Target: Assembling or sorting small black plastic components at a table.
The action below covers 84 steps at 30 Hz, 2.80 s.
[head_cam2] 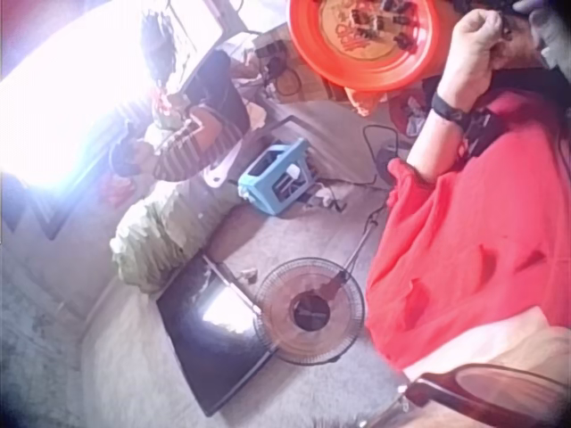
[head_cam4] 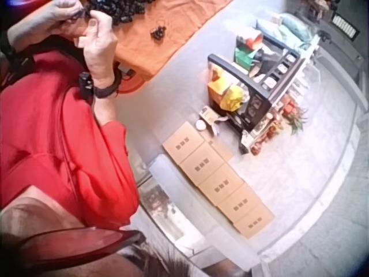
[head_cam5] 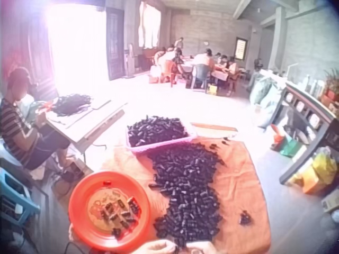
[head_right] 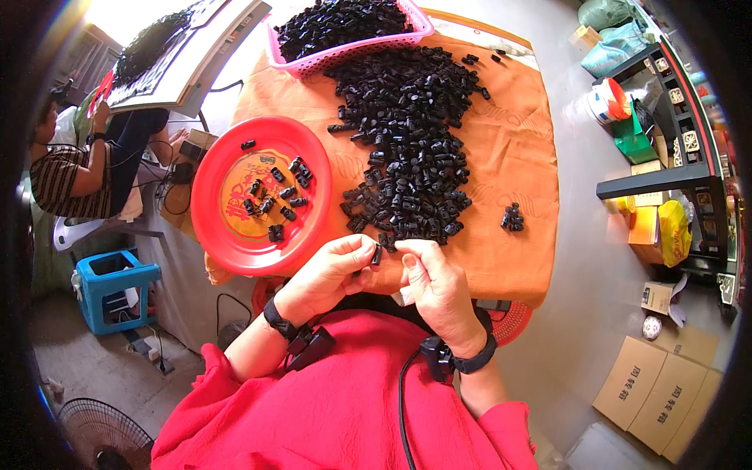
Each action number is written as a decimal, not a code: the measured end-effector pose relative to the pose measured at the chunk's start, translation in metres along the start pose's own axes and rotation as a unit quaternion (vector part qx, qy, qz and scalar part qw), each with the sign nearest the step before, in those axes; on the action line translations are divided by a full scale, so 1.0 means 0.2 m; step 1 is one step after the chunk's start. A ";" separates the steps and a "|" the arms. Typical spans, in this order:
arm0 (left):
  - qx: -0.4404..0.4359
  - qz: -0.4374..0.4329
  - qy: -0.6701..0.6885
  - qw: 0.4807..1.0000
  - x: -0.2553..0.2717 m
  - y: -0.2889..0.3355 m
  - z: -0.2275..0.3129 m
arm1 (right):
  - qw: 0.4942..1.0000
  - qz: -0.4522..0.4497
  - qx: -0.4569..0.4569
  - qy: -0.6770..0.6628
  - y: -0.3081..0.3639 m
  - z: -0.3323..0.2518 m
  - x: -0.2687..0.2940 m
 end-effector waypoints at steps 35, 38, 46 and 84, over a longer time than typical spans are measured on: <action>0.056 -0.092 0.083 0.991 -0.07 0.03 -0.12 | 0.983 -0.056 0.124 0.120 0.07 -0.11 -0.07; 0.054 -0.083 0.081 0.992 -0.07 0.04 -0.12 | 0.987 -0.058 0.106 0.111 0.07 -0.14 -0.08; 0.054 -0.044 0.103 0.992 -0.02 0.02 -0.13 | 0.982 -0.020 0.136 0.128 0.08 -0.06 -0.05; 0.028 -0.107 0.125 0.986 -0.07 0.03 -0.14 | 0.957 -0.024 0.233 0.171 0.10 -0.16 -0.08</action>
Point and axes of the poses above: each hand's wrist, its own y-axis away from the middle knuckle, its own x-axis out of the back of the hand, z = x × y, the point moved 8 cm from there along -y, towards the middle knuckle, and after that the axes turned 2 degrees about -y, right-handed, at the moved point
